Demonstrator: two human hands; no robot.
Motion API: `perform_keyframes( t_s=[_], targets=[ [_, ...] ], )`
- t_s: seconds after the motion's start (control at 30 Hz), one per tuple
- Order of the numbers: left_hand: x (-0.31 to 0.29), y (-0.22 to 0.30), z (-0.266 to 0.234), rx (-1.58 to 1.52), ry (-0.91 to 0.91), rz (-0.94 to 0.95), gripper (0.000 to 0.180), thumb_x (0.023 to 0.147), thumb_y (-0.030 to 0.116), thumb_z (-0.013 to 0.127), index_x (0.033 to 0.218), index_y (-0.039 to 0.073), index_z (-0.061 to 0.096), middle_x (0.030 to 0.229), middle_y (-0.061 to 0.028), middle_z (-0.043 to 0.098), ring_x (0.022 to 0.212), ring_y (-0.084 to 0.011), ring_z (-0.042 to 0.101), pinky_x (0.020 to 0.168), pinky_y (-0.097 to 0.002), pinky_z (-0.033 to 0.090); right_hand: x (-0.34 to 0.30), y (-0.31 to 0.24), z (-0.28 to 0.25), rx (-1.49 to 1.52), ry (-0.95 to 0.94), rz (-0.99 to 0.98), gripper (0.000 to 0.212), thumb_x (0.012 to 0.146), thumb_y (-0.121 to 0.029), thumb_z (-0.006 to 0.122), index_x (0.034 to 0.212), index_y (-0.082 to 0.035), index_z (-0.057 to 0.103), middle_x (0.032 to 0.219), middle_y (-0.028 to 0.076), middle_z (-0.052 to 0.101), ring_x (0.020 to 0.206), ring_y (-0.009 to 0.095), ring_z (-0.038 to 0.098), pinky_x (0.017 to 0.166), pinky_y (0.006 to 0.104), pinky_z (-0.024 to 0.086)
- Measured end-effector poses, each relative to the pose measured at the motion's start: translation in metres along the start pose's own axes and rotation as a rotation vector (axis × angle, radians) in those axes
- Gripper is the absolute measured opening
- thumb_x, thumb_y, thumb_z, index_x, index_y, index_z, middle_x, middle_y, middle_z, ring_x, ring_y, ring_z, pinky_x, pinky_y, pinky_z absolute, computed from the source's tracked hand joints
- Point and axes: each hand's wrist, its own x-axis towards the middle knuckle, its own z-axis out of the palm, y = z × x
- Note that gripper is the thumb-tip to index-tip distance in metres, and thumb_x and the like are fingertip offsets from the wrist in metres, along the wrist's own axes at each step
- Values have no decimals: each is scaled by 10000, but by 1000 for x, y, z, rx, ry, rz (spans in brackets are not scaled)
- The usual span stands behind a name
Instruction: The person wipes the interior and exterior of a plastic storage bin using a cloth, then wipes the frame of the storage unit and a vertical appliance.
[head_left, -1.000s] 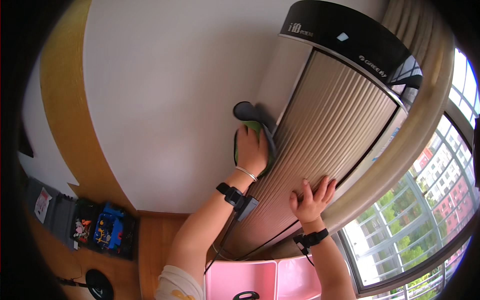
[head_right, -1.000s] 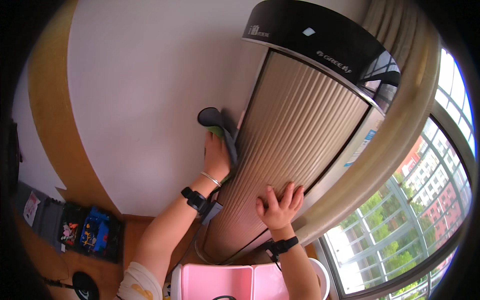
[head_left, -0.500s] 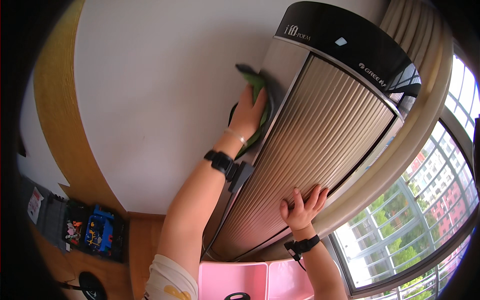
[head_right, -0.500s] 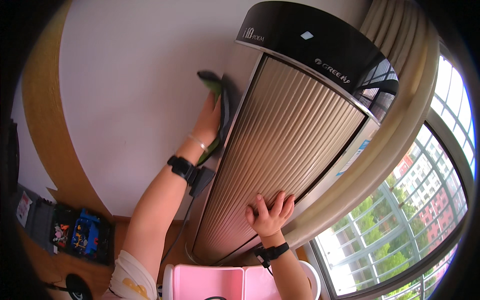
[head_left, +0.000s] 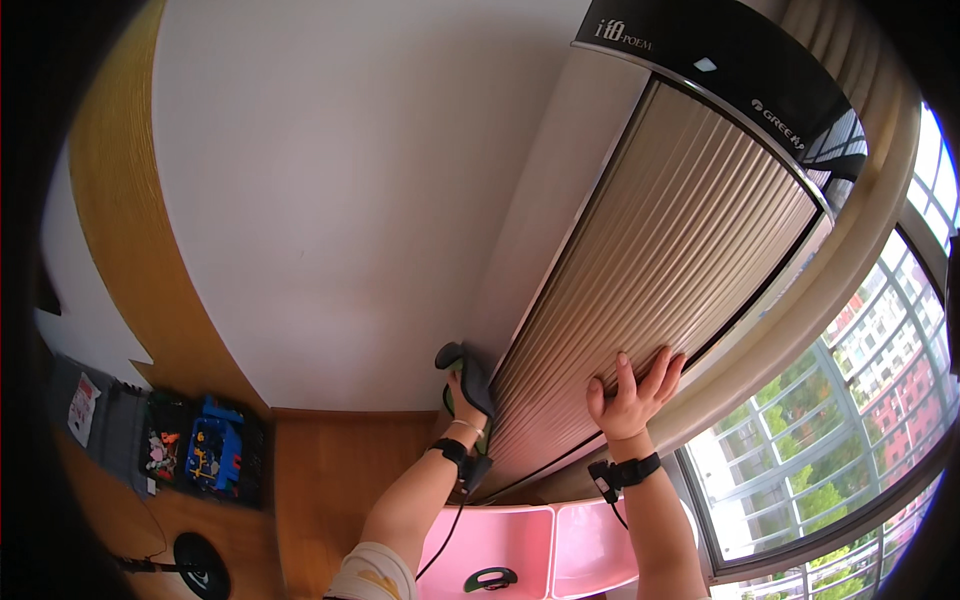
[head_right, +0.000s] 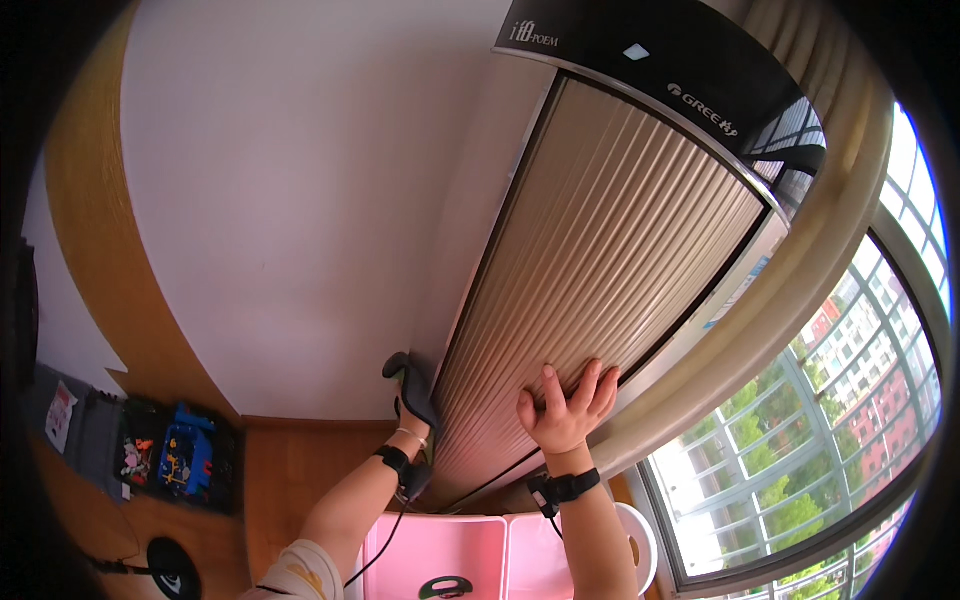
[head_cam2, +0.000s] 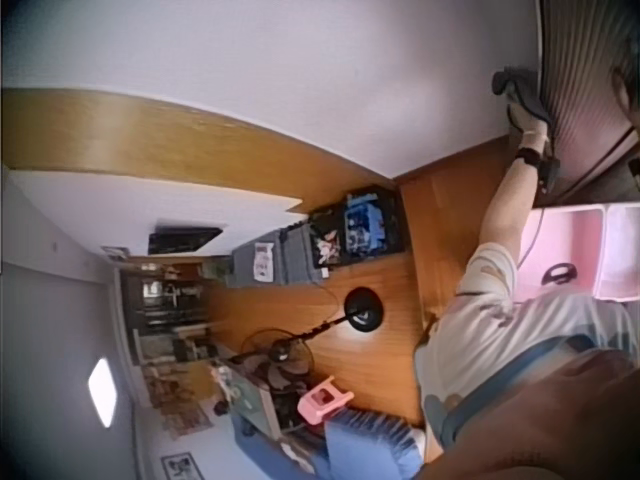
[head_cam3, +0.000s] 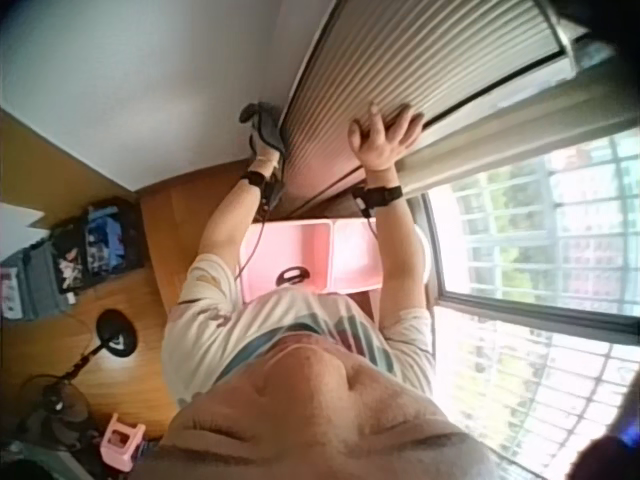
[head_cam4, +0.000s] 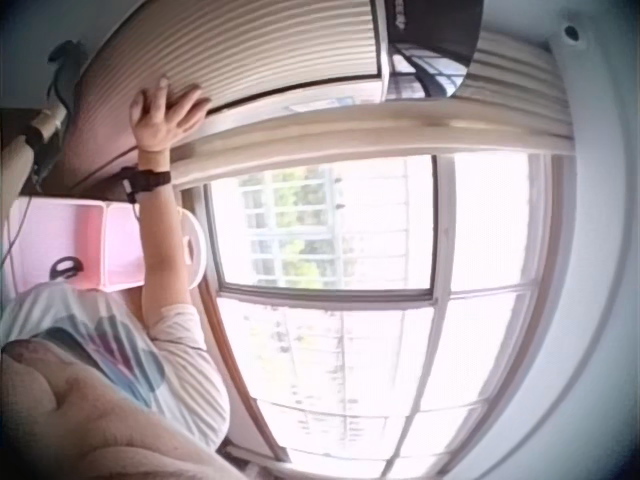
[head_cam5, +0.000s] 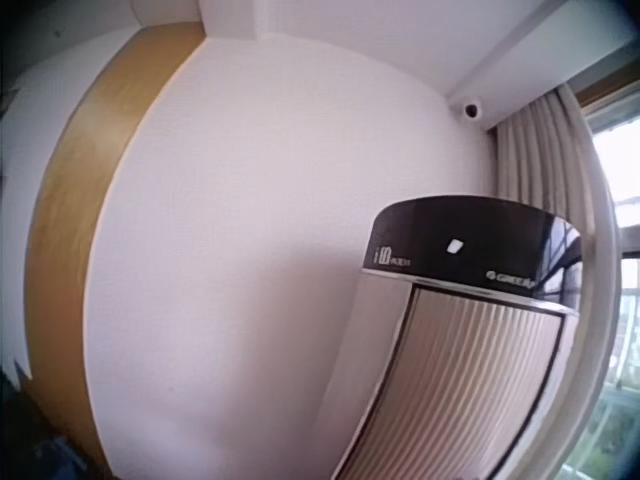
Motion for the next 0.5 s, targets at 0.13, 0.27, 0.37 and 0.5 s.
perform_keyframes(
  t_s=[0.13,0.27,0.37,0.5],
  targets=[
    [15,137,-10,-24,51,527,278,824,176,602,1002,-37,615,1086,-259,562,1035,-422,489,911,-469,382,-4,15,-8,-51,-20,-4,465,827,-439,587,1224,-198,579,1422,283,362,1301,542,295,1022,617,280],
    [50,228,-44,-146,30,660,561,773,216,698,1245,-4,488,1417,-340,295,1277,-523,309,1063,-538,276,1,4,-3,-15,-18,16,459,811,-425,603,1210,-197,590,1419,289,362,1304,543,290,1031,613,270],
    [54,212,-40,-152,15,678,553,773,207,691,1246,-2,494,1397,-314,349,1274,-500,328,1060,-528,283,2,6,-4,-4,-20,21,460,781,-394,633,1195,-195,603,1419,295,359,1309,545,282,1037,608,264],
    [23,135,-33,-194,-18,514,516,771,125,647,1254,8,507,1329,-256,457,1257,-450,369,1064,-496,290,0,4,-1,-4,-9,3,466,791,-404,631,1205,-191,596,1425,297,354,1313,545,281,1046,604,259]
  ],
)
